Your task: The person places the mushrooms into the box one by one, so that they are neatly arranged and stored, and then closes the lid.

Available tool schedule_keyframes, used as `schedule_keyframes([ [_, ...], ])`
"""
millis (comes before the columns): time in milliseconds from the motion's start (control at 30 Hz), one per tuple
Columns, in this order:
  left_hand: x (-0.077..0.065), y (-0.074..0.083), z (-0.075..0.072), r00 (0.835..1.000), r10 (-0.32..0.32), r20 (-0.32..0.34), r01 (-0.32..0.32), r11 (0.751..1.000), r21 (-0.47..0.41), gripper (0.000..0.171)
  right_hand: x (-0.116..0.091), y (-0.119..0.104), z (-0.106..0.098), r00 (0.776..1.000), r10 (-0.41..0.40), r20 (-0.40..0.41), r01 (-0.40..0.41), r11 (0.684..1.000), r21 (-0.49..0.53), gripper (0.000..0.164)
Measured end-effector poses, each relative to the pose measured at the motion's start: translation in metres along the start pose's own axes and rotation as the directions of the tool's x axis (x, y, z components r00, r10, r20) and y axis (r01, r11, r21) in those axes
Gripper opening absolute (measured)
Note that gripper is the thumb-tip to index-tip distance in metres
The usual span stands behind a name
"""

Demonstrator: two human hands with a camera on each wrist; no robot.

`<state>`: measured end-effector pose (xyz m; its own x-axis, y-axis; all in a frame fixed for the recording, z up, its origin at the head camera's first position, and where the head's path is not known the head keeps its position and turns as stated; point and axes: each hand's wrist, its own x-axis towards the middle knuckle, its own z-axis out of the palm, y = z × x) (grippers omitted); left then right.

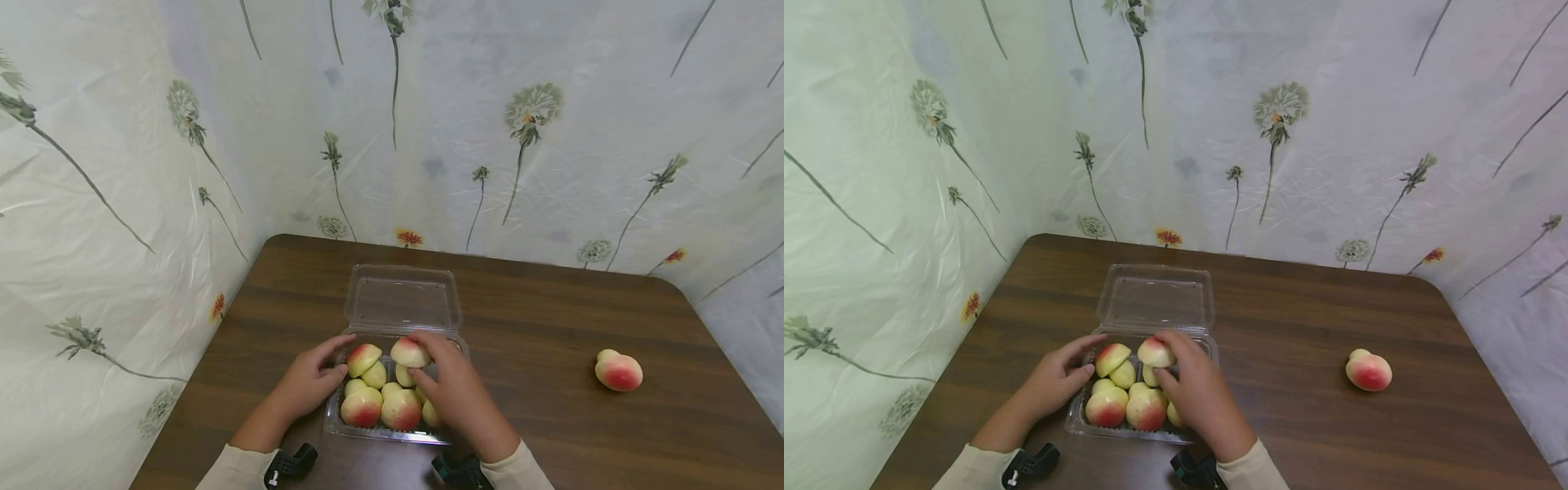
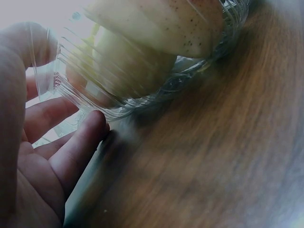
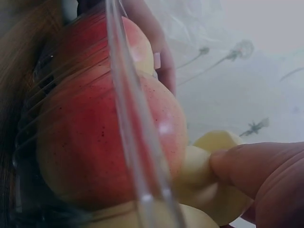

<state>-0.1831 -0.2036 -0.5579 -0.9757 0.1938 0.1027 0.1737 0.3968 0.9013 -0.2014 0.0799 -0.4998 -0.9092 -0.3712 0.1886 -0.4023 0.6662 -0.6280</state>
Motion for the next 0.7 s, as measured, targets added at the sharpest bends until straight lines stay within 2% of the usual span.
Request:
schedule_keyframes([
  [333, -0.0004, 0.0012, -0.0009, 1.0, -0.001, 0.008, 0.001, 1.0, -0.021, 0.053, 0.0018, 0.0025, 0.0066, 0.999, -0.027, 0.018, 0.028, 0.998, -0.048, 0.05],
  [700, -0.0013, 0.0043, -0.002, 1.0, 0.007, 0.016, -0.007, 1.0, -0.012, 0.053, 0.001, 0.0024, 0.0096, 0.999, -0.014, 0.031, 0.017, 0.995, -0.098, 0.049],
])
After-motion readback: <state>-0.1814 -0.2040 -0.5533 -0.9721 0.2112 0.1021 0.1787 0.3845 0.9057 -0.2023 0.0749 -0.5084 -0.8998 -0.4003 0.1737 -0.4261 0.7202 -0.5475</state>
